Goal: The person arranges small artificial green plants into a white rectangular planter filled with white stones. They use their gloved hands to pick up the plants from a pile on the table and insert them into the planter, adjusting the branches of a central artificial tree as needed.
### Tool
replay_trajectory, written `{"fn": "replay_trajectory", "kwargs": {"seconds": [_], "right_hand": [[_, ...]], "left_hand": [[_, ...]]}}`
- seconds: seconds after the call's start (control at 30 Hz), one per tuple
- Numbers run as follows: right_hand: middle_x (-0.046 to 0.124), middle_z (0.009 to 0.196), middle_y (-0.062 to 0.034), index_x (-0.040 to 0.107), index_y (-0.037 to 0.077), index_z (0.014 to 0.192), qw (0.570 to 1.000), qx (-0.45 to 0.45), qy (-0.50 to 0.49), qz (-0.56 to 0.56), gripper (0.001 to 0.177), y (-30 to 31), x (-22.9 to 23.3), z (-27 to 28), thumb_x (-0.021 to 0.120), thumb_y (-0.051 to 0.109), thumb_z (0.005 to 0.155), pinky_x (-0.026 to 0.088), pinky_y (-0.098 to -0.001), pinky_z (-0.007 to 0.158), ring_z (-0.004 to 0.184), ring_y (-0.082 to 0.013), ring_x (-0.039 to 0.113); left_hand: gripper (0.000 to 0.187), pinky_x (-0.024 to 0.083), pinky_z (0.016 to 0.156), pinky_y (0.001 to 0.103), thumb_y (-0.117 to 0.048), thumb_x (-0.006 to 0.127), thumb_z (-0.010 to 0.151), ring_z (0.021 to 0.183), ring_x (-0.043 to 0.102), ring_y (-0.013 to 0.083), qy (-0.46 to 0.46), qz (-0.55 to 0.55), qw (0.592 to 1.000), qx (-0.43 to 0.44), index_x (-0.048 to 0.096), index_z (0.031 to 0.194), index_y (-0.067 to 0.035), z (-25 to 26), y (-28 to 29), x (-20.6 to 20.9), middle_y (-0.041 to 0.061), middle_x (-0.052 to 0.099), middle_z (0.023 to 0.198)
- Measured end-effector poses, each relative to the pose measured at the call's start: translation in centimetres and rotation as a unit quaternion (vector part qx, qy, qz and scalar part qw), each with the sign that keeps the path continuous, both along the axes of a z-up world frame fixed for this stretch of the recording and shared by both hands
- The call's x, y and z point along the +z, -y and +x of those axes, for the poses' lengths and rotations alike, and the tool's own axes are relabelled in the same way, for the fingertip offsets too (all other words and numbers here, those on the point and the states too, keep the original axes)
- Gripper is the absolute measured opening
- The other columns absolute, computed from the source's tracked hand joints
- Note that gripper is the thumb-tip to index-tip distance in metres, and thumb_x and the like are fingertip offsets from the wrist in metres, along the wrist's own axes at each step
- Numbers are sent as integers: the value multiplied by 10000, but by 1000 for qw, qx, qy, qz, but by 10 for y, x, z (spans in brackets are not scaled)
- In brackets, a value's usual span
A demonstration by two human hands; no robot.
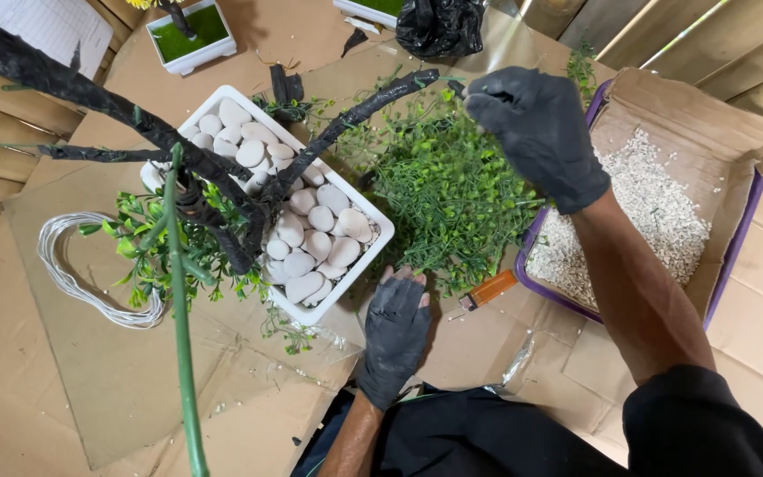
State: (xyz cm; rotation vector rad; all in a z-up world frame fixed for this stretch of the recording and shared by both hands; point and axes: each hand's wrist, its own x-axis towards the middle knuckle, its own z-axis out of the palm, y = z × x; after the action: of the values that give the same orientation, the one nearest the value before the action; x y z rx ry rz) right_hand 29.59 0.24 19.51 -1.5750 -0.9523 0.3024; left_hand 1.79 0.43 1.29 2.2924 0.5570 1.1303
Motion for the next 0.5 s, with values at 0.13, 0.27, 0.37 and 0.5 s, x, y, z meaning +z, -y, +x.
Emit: {"fn": "replay_trajectory", "kwargs": {"seconds": [0.13, 0.27, 0.37, 0.5], "right_hand": [[717, 918, -136, 750, 41, 1171, 977, 11, 206, -51, 92, 9, -11, 12, 705, 111, 1130, 508, -316, 603, 671, -199, 604], [613, 1177, -167, 638, 82, 1375, 901, 156, 318, -252, 678, 11, -17, -16, 577, 619, 966, 461, -507, 927, 1041, -334, 537], [379, 1608, -178, 349, 319, 1604, 770, 234, 422, -417, 1218, 9, -45, -38, 889, 761, 606, 364, -581, 1118, 1421, -429, 398], [666, 1128, -153, 652, 190, 1301, 781, 113, 549, -275, 582, 12, -72, -41, 770, 182, 731, 611, -474, 590, 966, -362, 689]], "left_hand": [[282, 497, 1168, 504, -116, 690, 979, 1199, 676, 316, 6, -19, 999, -31, 698, 1257, -65, -1, 3, -2, 112, 718, 1254], [257, 438, 1213, 556, -112, 605, 1041, 1250, 640, 361, 4, -51, 997, -58, 653, 1287, -52, -2, 5, -10, 116, 686, 1279], [301, 423, 1229, 544, -114, 598, 1051, 1303, 605, 361, -16, -55, 997, -54, 632, 1343, -56, -2, 6, -15, 128, 658, 1344], [276, 428, 1222, 548, -109, 619, 1039, 1284, 606, 347, -16, -39, 999, -34, 654, 1299, -24, 3, 6, -13, 125, 669, 1305]]}}
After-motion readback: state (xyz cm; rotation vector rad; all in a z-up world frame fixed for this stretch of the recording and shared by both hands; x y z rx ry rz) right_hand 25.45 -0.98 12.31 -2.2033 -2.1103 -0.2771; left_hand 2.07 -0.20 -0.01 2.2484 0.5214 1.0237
